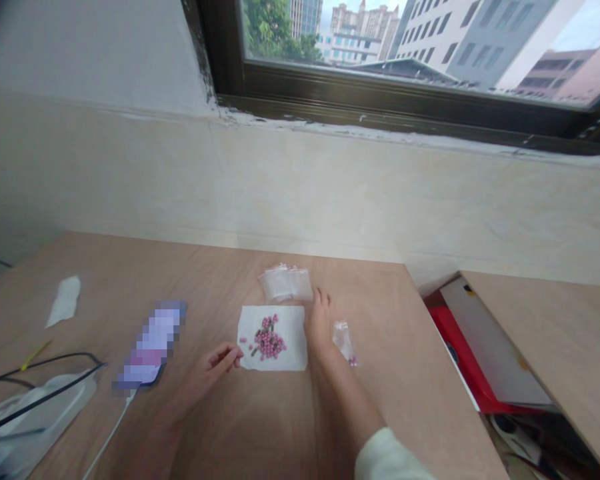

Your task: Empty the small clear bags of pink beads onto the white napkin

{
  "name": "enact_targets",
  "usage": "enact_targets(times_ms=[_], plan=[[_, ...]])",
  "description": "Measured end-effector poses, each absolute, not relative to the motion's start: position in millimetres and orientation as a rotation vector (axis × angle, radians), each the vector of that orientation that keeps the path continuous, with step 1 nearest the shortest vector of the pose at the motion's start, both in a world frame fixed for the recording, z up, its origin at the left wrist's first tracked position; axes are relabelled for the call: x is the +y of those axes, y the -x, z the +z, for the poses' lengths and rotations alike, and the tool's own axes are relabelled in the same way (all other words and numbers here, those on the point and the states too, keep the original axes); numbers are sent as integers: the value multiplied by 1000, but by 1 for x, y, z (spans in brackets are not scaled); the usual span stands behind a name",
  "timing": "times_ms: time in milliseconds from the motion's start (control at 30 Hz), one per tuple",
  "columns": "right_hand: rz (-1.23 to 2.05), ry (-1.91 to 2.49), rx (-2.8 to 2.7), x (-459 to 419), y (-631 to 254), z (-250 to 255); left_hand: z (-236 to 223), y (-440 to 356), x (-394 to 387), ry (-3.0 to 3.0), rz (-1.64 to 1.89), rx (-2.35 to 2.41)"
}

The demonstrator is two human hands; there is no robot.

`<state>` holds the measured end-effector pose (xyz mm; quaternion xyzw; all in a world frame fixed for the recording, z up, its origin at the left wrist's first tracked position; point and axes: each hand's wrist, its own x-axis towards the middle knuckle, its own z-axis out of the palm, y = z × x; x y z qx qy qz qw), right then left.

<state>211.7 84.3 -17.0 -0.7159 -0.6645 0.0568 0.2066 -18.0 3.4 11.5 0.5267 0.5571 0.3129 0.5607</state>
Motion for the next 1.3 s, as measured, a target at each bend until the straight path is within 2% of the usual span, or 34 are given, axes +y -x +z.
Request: enact_targets(times_ms=[200, 400, 467, 633, 733, 833, 933, 1000, 1167, 1300], plan=[[237, 2003, -1898, 106, -198, -28, 12, 19, 2, -1206, 716, 1301], [413, 1848, -1460, 84, -225, -9, 9, 24, 5, -1237, 752, 1326], [568, 1723, -1270, 68, -228, 2, 7, 22, 6, -1199, 769, 1300], [1286, 1330, -1224, 19, -211, 17, 6, 6, 8, -1161, 800, 1160], [1476, 1283, -1209, -3, -198, 8, 12, 0, 6, -1264, 721, 1119], [1397, 1405, -1180, -13, -195, -1, 20, 3, 2, -1281, 652, 1141], [1004, 1623, -1179, -17, -191, 4, 26, 7, -3, -1272, 624, 1179], [854, 1659, -1242, -20, -184, 16, 28, 7, -6, -1289, 606, 1179], [1239, 1503, -1490, -26, -154, 39, 28, -4, -11, -1384, 584, 1141], [1353, 1471, -1506, -23, -149, 38, 26, -10, -14, -1436, 623, 1124]])
